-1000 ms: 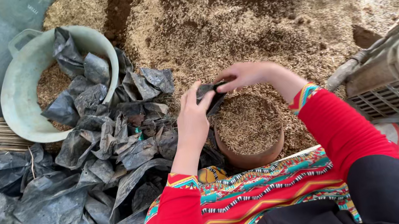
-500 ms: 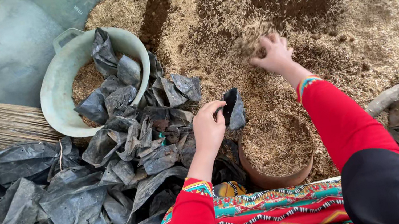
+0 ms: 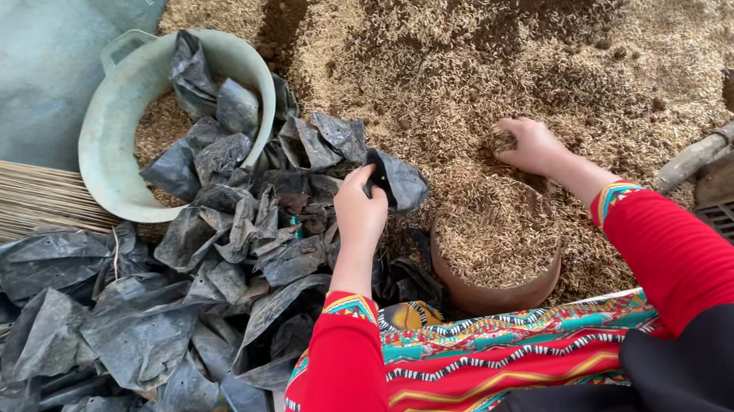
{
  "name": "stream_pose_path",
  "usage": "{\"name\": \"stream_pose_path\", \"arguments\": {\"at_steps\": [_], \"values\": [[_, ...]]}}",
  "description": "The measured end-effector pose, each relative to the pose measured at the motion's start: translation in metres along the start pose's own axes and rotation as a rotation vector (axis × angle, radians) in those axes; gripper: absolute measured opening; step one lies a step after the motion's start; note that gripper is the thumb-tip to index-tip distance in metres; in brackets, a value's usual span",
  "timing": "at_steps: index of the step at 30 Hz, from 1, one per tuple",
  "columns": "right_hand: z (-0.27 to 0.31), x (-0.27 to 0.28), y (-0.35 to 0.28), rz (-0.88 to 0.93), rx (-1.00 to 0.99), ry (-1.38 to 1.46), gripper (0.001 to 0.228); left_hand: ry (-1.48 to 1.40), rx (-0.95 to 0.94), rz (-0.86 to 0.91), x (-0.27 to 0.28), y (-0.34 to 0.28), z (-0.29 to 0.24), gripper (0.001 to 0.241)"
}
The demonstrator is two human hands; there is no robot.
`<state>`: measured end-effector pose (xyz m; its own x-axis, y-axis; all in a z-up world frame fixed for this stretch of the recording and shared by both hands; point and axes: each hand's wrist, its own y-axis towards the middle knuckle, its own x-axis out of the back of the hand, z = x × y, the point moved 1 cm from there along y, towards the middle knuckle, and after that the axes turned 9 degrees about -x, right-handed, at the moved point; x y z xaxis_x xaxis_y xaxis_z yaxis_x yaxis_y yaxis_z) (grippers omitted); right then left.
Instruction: The person fills small black plastic nursery pots with a soil and sawdust mixture by hand, then places the filled pots into a white plastic crate. The person repeats this process continuously.
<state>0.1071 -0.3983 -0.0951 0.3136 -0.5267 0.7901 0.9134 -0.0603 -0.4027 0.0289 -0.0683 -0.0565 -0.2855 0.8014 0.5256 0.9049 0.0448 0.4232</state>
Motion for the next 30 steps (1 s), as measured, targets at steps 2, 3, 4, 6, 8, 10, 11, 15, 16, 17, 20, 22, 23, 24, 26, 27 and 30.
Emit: {"name": "stream_pose_path", "arguments": {"at_steps": [2,3,4,6,8,10,11,15,16,17,20,22,23,24,26,27,30], "values": [[-0.005,0.002,0.002,0.048,-0.128,0.096,0.056,-0.026,-0.045,-0.032,0.005,0.0,-0.012,0.037],[-0.006,0.003,0.003,0.034,-0.152,0.119,0.058,0.053,-0.07,-0.028,0.005,-0.001,-0.018,0.038],[-0.005,0.005,0.005,0.02,-0.177,0.142,0.06,0.132,-0.095,-0.024,0.005,-0.001,-0.024,0.039],[0.002,0.011,0.006,0.002,-0.207,0.108,0.059,0.227,-0.131,-0.004,0.002,-0.001,-0.034,0.039],[0.015,0.019,0.004,0.0,-0.203,0.051,0.064,0.261,-0.148,0.026,-0.004,-0.003,-0.041,0.036],[0.037,0.024,0.0,0.019,-0.159,-0.032,0.067,0.311,-0.187,0.033,-0.007,-0.003,-0.043,0.036],[0.051,0.026,-0.004,-0.044,-0.043,-0.108,0.063,0.339,-0.205,0.034,-0.008,-0.002,-0.042,0.036],[0.101,0.026,-0.022,-0.007,0.414,-0.39,0.052,0.344,-0.243,0.024,-0.011,-0.001,-0.04,0.036],[0.109,0.022,-0.024,0.071,0.522,-0.454,0.047,0.347,-0.247,0.025,-0.012,0.0,-0.041,0.036],[0.114,0.02,-0.025,0.114,0.549,-0.497,0.048,0.352,-0.253,0.028,-0.013,0.0,-0.041,0.037],[0.113,0.01,-0.017,0.172,0.623,-0.537,0.047,0.324,-0.22,0.05,-0.014,-0.001,-0.038,0.038],[0.098,0.017,-0.005,0.107,0.66,-0.449,0.037,0.323,-0.228,0.025,-0.015,-0.002,-0.037,0.039],[0.089,0.018,-0.001,0.076,0.636,-0.403,0.035,0.32,-0.234,0.009,-0.015,-0.002,-0.037,0.039],[0.08,0.015,0.0,0.045,0.612,-0.356,0.032,0.324,-0.24,0.019,-0.015,-0.001,-0.037,0.04],[0.065,0.012,0.002,-0.021,0.591,-0.334,0.03,0.325,-0.248,0.035,-0.017,-0.001,-0.039,0.04],[0.06,0.01,0.001,-0.056,0.597,-0.358,0.031,0.313,-0.237,0.043,-0.018,-0.002,-0.042,0.04],[0.055,0.006,0.0,-0.055,0.507,-0.387,0.027,0.286,-0.199,0.071,-0.02,-0.003,-0.048,0.041]]}}
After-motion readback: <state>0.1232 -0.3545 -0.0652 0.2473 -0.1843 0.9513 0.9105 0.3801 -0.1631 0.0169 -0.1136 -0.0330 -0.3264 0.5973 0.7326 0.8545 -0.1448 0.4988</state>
